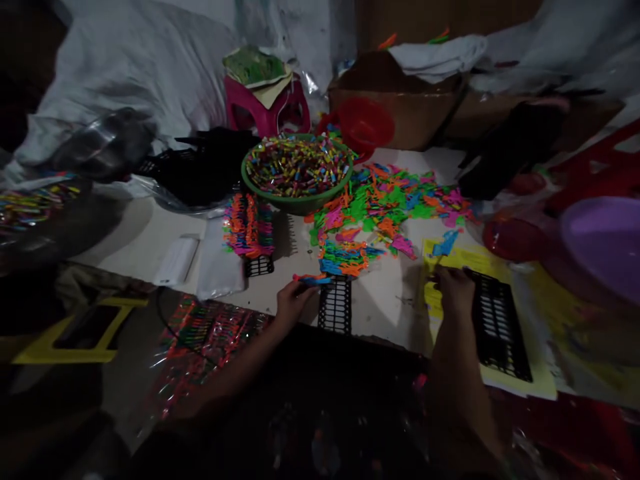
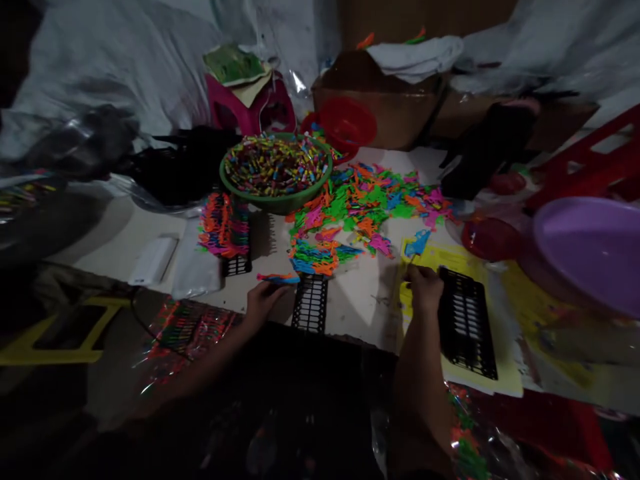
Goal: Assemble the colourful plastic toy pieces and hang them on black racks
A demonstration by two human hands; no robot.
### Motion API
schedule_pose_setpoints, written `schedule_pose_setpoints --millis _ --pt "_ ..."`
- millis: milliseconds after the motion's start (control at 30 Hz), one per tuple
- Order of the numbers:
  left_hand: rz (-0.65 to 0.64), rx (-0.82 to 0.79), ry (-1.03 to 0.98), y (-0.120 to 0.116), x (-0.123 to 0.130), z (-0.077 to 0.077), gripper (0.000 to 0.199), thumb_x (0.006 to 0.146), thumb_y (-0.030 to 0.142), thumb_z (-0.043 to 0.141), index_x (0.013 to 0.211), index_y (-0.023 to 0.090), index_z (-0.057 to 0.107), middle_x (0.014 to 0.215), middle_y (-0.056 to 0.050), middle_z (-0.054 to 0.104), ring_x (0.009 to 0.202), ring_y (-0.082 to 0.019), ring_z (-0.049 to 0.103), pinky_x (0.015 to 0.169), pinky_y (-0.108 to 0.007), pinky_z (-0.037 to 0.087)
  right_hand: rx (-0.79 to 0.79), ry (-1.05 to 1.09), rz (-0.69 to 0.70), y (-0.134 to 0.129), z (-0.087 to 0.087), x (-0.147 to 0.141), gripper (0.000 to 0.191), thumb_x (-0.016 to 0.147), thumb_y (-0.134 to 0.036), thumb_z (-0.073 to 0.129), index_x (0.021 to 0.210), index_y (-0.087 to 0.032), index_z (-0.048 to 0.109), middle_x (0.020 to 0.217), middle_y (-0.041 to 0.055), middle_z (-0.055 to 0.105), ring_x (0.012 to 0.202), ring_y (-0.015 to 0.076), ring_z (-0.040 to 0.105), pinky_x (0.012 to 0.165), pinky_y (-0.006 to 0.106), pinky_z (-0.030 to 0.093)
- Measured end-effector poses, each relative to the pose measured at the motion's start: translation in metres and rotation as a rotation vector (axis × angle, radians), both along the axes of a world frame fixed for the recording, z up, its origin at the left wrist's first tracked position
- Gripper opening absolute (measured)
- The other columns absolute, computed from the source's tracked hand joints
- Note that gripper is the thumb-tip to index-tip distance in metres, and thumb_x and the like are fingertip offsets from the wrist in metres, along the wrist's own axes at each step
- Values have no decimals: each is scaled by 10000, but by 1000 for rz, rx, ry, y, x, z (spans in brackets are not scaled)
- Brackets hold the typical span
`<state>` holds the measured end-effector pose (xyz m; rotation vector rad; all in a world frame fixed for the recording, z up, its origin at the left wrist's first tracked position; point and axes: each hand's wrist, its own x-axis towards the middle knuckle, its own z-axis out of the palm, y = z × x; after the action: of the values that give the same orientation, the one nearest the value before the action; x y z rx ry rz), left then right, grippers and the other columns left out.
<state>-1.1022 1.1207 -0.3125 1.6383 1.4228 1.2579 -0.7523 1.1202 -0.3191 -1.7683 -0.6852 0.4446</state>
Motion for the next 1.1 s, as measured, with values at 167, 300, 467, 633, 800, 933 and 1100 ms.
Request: schedule_pose_setpoints --millis 167,300,467,633,800,933,1100 --pt "-49 -71 59 15 9 -22 258 695 370 627 820 147 665 813 -50 682 752 -161 619 720 -278 488 267 300 316 -43 -9 -103 246 622 -380 654 719 -172 565 670 -2 629 572 122 591 531 258 488" --pt "-120 -28 116 23 13 -25 245 744 326 582 919 170 652 890 -52 677 806 -157 616 758 -278 476 244 330 460 -36 -25 -151 265 603 -394 660 730 -179 571 689 -4 631 636 129 601 603 269 497" --pt "-167 4 269 28 12 -18 162 737 303 589 806 169 651 795 -43 676 737 -155 613 702 -269 479 256 230 367 -14 -44 -169 280 666 -420 581 818 -185 565 825 33 659 776 150 610 737 302 487" --pt "-164 -29 204 25 13 -17 215 756 303 571 923 173 612 869 -52 679 795 -163 629 734 -279 484 70 1 309 -9 -50 -169 229 677 -413 571 719 -189 582 744 32 661 743 164 605 718 292 478" --pt "-190 -24 187 23 16 -16 196 768 303 557 905 177 617 869 -47 680 795 -153 631 739 -270 486 68 -26 305 -8 -47 -164 262 677 -445 577 658 -183 573 704 21 657 688 154 599 674 268 474" --pt "-186 -21 208 23 16 -13 182 766 300 558 887 181 624 839 -39 682 760 -145 628 710 -258 486 135 53 359 -6 -48 -163 283 674 -462 585 652 -180 570 696 12 655 665 145 600 653 261 476" --pt "-182 2 228 24 15 -14 166 758 297 566 862 178 620 804 -34 680 732 -143 624 698 -254 485 100 -120 342 -4 -52 -164 267 694 -444 570 655 -180 576 691 33 638 674 156 581 681 284 471"
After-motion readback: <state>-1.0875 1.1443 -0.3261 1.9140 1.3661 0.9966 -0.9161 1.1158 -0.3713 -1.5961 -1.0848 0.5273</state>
